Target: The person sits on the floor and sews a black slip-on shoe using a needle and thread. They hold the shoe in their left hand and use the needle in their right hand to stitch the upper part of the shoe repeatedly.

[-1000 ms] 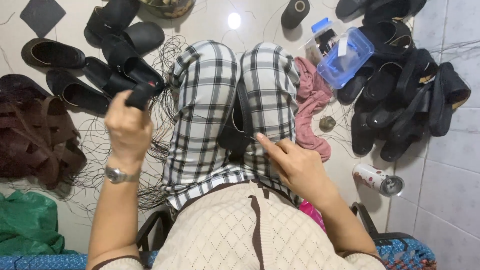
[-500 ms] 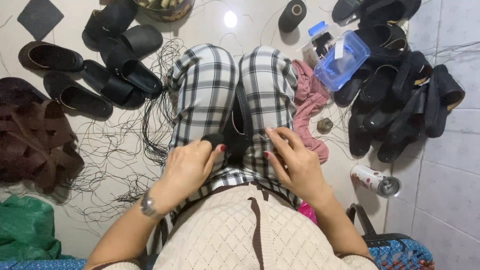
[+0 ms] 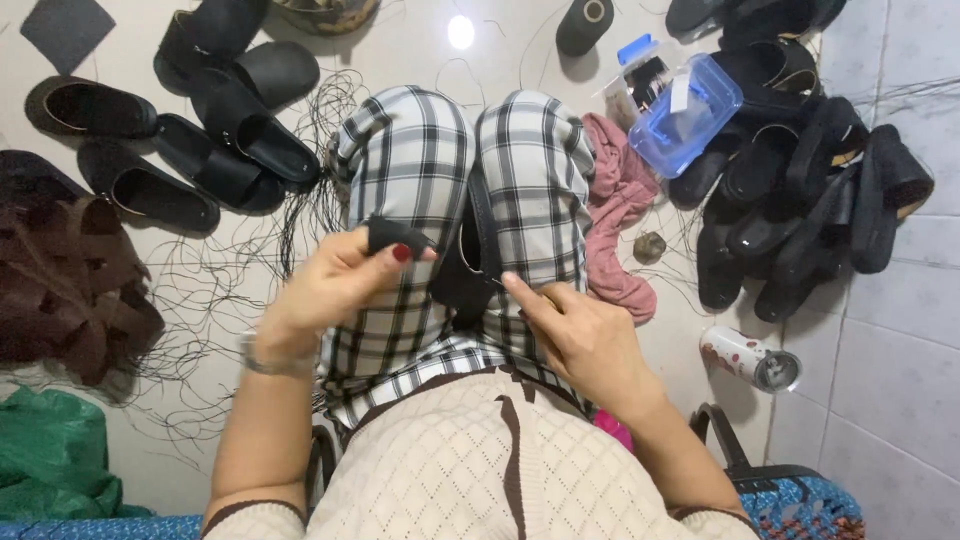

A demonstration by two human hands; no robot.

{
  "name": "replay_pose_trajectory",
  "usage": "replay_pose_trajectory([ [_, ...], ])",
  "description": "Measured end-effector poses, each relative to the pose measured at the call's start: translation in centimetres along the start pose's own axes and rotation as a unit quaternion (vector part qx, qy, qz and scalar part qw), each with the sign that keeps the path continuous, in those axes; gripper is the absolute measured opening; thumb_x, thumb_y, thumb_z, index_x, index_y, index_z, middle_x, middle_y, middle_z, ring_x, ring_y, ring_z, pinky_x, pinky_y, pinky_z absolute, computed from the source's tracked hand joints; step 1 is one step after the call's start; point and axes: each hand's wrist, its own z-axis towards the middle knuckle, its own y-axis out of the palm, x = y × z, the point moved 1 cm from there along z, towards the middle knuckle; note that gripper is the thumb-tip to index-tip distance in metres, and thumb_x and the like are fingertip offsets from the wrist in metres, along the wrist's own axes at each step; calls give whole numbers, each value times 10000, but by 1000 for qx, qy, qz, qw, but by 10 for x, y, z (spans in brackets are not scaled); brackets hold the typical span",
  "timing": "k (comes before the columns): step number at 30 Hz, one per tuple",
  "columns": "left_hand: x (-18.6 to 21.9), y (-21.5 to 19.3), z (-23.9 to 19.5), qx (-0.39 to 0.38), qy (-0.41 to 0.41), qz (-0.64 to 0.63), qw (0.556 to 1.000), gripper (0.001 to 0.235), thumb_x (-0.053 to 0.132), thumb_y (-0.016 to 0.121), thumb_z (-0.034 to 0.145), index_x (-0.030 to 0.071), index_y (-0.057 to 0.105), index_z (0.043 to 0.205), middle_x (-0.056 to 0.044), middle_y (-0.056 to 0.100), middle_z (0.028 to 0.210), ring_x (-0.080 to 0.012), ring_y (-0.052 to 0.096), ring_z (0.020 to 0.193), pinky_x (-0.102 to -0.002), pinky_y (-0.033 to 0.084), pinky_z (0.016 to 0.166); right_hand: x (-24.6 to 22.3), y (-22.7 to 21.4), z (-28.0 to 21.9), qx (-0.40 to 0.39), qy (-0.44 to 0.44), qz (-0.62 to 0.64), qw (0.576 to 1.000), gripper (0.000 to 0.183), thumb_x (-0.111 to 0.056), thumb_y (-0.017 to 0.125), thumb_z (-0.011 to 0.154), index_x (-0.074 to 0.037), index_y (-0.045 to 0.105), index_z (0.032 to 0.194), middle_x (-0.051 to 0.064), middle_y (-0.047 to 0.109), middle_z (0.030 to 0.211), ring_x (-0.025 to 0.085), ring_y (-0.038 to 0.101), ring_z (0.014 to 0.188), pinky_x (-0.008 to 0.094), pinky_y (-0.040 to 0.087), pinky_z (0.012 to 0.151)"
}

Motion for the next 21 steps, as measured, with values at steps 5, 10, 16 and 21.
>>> replay_pose_trajectory([
  [5,39,-50,-5,226,90,762,600,390,287,728,1051,-53,667,871,-332,562,1363,-421,546,1191,-524,394,982,-8,-11,10,-10,-33,-11,999,542,-96,711,864,-137,612,1396,6,530,767,121,469,540,274,383,453],
  [10,52,10,35,64,194,692,693,502,347,860,854,-10,623,593,-335,437,1488,-470,377,1391,-612,263,1168,-12,-16,11,-35,-26,-17,999,606,-87,706,836,-140,576,1424,19,548,787,135,496,544,284,384,425],
  [16,18,20,76,-134,286,702,639,318,415,848,765,130,720,707,-57,666,1341,-335,383,1450,-622,106,1212,-20,-20,11,-56,4,-48,997,663,-79,702,797,-175,566,1439,25,537,780,153,482,486,299,399,391],
  [21,26,24,87,-152,368,692,602,316,423,868,747,137,737,719,6,751,1150,-249,579,1304,-526,232,1206,-31,-23,12,-83,39,-84,992,660,-79,694,802,-163,565,1445,41,517,772,147,450,420,295,381,351],
])
